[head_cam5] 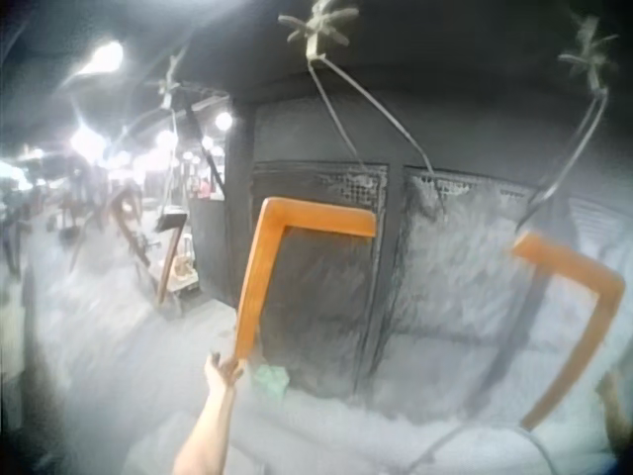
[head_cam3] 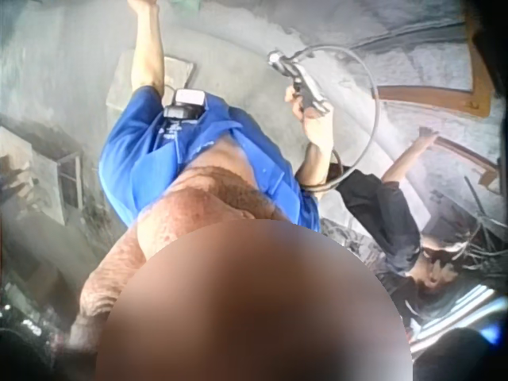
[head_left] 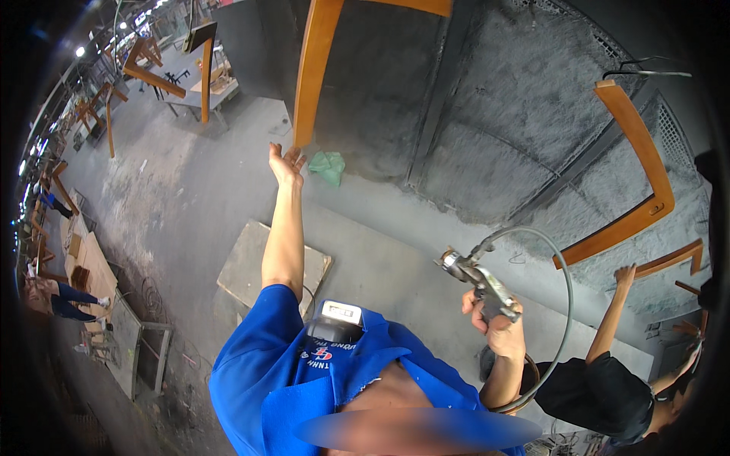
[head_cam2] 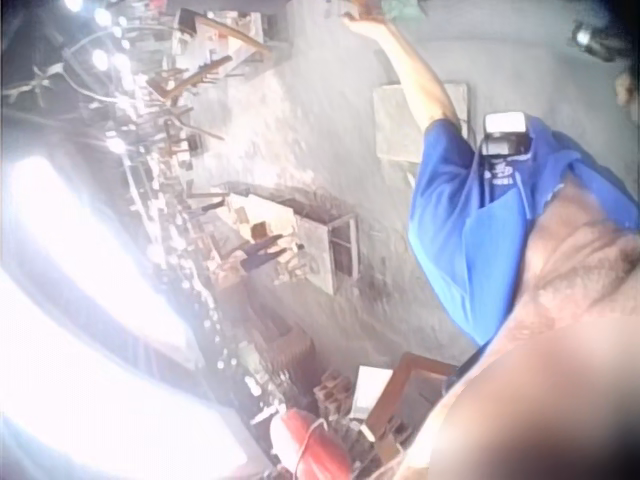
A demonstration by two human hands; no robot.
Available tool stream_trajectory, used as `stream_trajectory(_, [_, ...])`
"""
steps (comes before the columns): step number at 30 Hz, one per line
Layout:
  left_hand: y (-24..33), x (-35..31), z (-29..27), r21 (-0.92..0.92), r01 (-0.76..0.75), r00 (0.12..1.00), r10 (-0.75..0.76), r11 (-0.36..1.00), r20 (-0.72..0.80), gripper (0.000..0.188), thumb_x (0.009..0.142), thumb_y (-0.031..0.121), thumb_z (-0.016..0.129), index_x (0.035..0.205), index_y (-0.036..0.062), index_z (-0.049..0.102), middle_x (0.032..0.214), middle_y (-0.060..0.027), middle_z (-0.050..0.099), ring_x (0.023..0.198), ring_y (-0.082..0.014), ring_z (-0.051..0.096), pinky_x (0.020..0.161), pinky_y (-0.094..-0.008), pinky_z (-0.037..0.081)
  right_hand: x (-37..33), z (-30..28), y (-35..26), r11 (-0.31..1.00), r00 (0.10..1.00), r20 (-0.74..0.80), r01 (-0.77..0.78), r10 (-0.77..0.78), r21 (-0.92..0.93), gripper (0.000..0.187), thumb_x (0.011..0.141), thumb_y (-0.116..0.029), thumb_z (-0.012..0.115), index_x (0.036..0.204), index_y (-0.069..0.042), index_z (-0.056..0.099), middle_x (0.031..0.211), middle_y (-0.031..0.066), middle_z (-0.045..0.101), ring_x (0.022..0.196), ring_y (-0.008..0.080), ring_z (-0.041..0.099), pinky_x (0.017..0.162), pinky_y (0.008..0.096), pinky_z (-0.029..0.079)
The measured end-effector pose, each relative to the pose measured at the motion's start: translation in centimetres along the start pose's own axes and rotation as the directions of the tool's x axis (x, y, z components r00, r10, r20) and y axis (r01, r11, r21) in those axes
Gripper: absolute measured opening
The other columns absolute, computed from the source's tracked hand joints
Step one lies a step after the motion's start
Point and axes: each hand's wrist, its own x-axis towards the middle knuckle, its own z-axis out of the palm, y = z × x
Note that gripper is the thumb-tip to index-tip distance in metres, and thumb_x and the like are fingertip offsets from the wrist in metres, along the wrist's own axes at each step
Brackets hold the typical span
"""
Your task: The person holds a wooden chair leg in the left hand and uses a spray gun in the right hand to apply finish. The person rotates the leg to coat all sides and then places it on a hanging rack before repeating the process with another leg.
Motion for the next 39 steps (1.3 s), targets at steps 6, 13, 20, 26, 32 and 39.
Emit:
stream_trajectory(6, [-0.7, -2.7, 0.3, 0.165, 0.071, 0.987, -0.093, 0.984, 0.128, 0.101, 0.1, 0.076, 0.025, 0.164, 0.0033, 0.001, 0.147, -0.0314, 0.052, 0.153, -0.043, 0.027, 0.122, -0.0616, 0.005, -0.9, 0.0, -0.1, 0.999, 0.998, -0.065, 0.027, -0.025, 0.023, 0.11, 0.081, -0.083, 0.055, 0.148, 0.004, 0.05, 0.086, 0.0084, 0.065, 0.057, 0.0069, 0.046, 0.051, 0.0237, 0.036])
stream_trajectory(13, [-2.3, -3.6, 1.7, 0.305, 0.083, 0.951, -0.166, 0.949, 0.261, 0.105, 0.097, 0.082, 0.02, 0.165, 0.0042, 0.002, 0.152, -0.0273, 0.049, 0.154, -0.0398, 0.026, 0.122, -0.0619, 0.003, -1.2, -0.1, -2.7, 0.915, 0.83, -0.453, 0.397, -0.324, 0.074, 0.146, 0.052, -0.104, 0.043, 0.155, -0.002, 0.035, 0.078, 0.0076, 0.058, 0.044, 0.0056, 0.039, 0.037, 0.0192, 0.03])
stream_trajectory(20, [-2.1, -2.9, 3.2, 0.518, -0.05, 0.951, -0.118, 0.854, 0.286, 0.101, 0.097, 0.081, 0.013, 0.165, 0.0065, 0.005, 0.159, -0.0216, 0.042, 0.156, -0.0376, 0.023, 0.123, -0.063, 0.009, -2.1, 1.3, -0.8, 0.993, 0.937, -0.343, 0.1, -0.073, 0.061, 0.132, 0.063, -0.097, 0.055, 0.147, 0.003, 0.048, 0.086, 0.0085, 0.066, 0.054, 0.0067, 0.048, 0.046, 0.0209, 0.034])
stream_trajectory(26, [-1.2, -1.8, 3.7, 0.541, -0.038, 0.943, -0.148, 0.84, 0.297, 0.108, 0.092, 0.088, 0.009, 0.166, 0.0096, 0.003, 0.157, -0.0206, 0.046, 0.155, -0.0361, 0.026, 0.123, -0.0595, 0.009, -1.9, 2.7, 2.9, 0.995, 0.965, -0.263, -0.037, 0.01, -0.095, 0.099, 0.079, -0.09, 0.044, 0.102, 0.004, 0.064, 0.07, 0.0025, 0.059, 0.05, 0.003, 0.041, 0.043, 0.0221, 0.032])
stream_trajectory(32, [-0.4, -0.8, 3.8, 0.524, -0.019, 0.938, -0.166, 0.851, 0.304, 0.108, 0.094, 0.086, 0.009, 0.165, 0.005, 0.004, 0.156, -0.0235, 0.046, 0.156, -0.0376, 0.02, 0.124, -0.0606, 0.008, -2.1, 1.8, 3.3, 0.997, 0.984, -0.163, -0.073, 0.075, 0.013, 0.102, 0.085, -0.082, 0.052, 0.136, 0.005, 0.056, 0.088, 0.0057, 0.065, 0.055, 0.0051, 0.044, 0.048, 0.0226, 0.036])
stream_trajectory(39, [-1.5, 0.4, 3.7, 0.566, -0.02, 0.946, -0.168, 0.824, 0.277, 0.109, 0.093, 0.086, 0.011, 0.165, 0.004, 0.006, 0.16, -0.0232, 0.041, 0.157, -0.0363, 0.02, 0.124, -0.0605, 0.011, -2.3, 0.8, 1.2, 0.939, 0.87, -0.459, 0.29, -0.179, 0.183, 0.117, 0.066, -0.103, 0.031, 0.098, 0.007, 0.055, 0.069, 0.0031, 0.051, 0.041, 0.0062, 0.039, 0.038, 0.0213, 0.029])
